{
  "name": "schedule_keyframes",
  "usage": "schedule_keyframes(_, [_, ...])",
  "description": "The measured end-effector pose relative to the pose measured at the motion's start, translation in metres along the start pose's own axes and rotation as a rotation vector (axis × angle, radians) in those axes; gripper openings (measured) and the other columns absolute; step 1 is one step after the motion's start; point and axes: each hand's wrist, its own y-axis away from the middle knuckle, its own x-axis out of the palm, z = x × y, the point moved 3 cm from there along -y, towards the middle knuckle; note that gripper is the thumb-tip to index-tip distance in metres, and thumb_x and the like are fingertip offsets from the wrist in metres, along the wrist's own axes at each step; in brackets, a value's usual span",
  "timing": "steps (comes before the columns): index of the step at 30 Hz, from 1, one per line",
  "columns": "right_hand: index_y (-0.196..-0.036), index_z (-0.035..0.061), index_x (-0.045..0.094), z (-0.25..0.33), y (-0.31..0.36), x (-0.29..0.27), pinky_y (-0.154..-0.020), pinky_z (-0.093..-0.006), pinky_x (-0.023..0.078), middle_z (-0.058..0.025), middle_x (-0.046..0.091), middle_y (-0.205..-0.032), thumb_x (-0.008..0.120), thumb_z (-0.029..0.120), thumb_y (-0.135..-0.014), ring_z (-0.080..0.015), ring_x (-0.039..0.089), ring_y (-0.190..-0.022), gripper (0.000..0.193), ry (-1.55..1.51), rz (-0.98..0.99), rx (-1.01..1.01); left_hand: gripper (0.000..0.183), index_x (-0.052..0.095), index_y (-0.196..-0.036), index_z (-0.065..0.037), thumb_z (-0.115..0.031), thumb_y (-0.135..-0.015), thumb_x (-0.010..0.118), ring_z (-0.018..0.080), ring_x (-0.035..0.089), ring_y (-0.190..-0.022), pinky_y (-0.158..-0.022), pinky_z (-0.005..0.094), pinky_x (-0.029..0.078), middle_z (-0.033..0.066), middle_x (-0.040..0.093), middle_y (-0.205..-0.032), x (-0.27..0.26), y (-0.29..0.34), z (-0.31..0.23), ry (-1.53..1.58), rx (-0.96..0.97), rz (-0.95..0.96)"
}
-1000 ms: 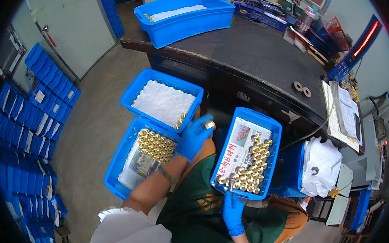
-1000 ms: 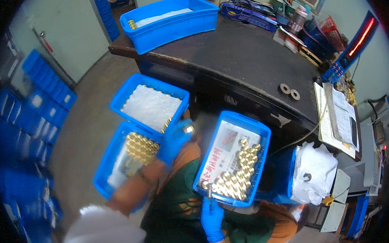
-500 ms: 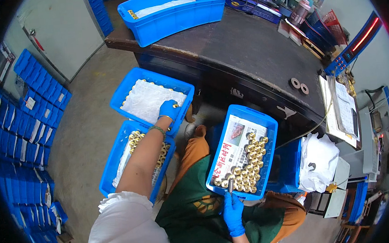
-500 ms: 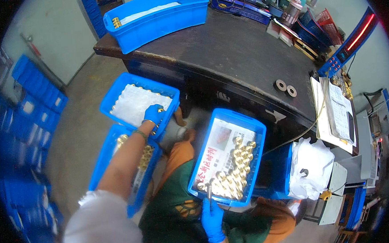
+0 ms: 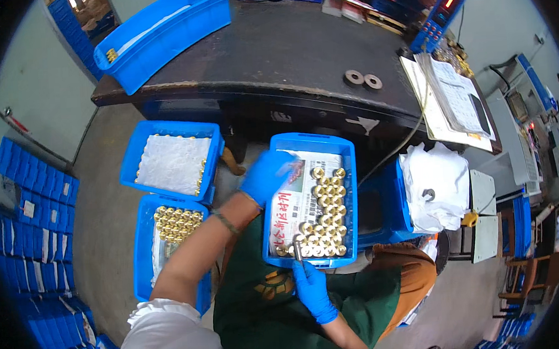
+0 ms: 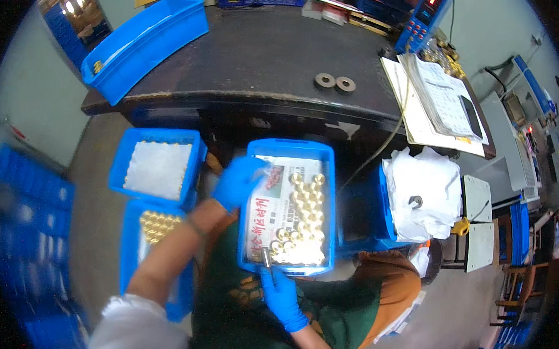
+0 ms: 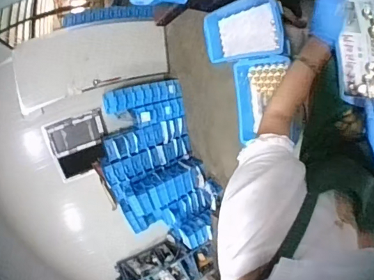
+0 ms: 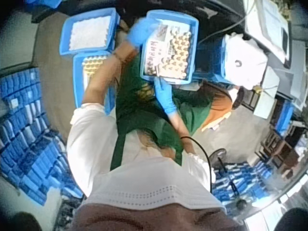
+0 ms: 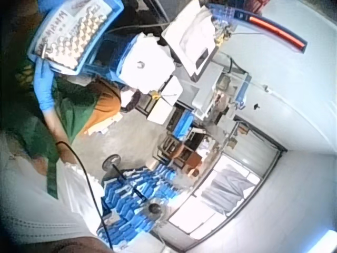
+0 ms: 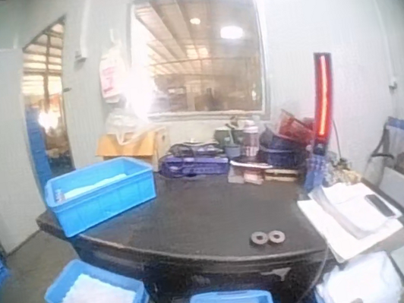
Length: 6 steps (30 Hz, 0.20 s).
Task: The person picks up brass metal components from a storage bin, inspects them with a measuring gauge, and organizes them into sub-bins by hand.
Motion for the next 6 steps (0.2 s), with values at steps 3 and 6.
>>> schedule_keyframes(3, [-0.087, 0.0013, 0.057, -0.004, 0.000, -0.007, -0.046, -0.0295, 0.041, -0.0095, 0.054, -0.056, 0.052, 0.020, -0.089, -0.0142, 0.052, -0.047, 0.020, 0.076, 0.004, -0.044, 0.028, 0.060, -0.104, -0.007, -0.016, -0.078, 0.056, 0.0317, 0.055, -0.090, -0.082, 0.0402, 0.044, 0.0153, 0.058, -0.098, 0.083, -0.011, -0.014, -0.425, 0.262, 0.258])
schedule_keyframes(6, [-0.094, 0.0014, 0.058, -0.004, 0.004, -0.018, -0.050, -0.0291, 0.043, -0.0122, 0.057, -0.060, 0.053, 0.021, -0.089, -0.0166, 0.054, -0.051, 0.021, 0.007, -0.009, -0.020, 0.031, 0.061, -0.104, -0.012, -0.018, -0.074, 0.056, 0.0296, 0.053, -0.098, -0.094, 0.0393, 0.035, 0.0149, 0.058, -0.098, 0.129, -0.022, 0.005, -0.673, 0.013, 0.520])
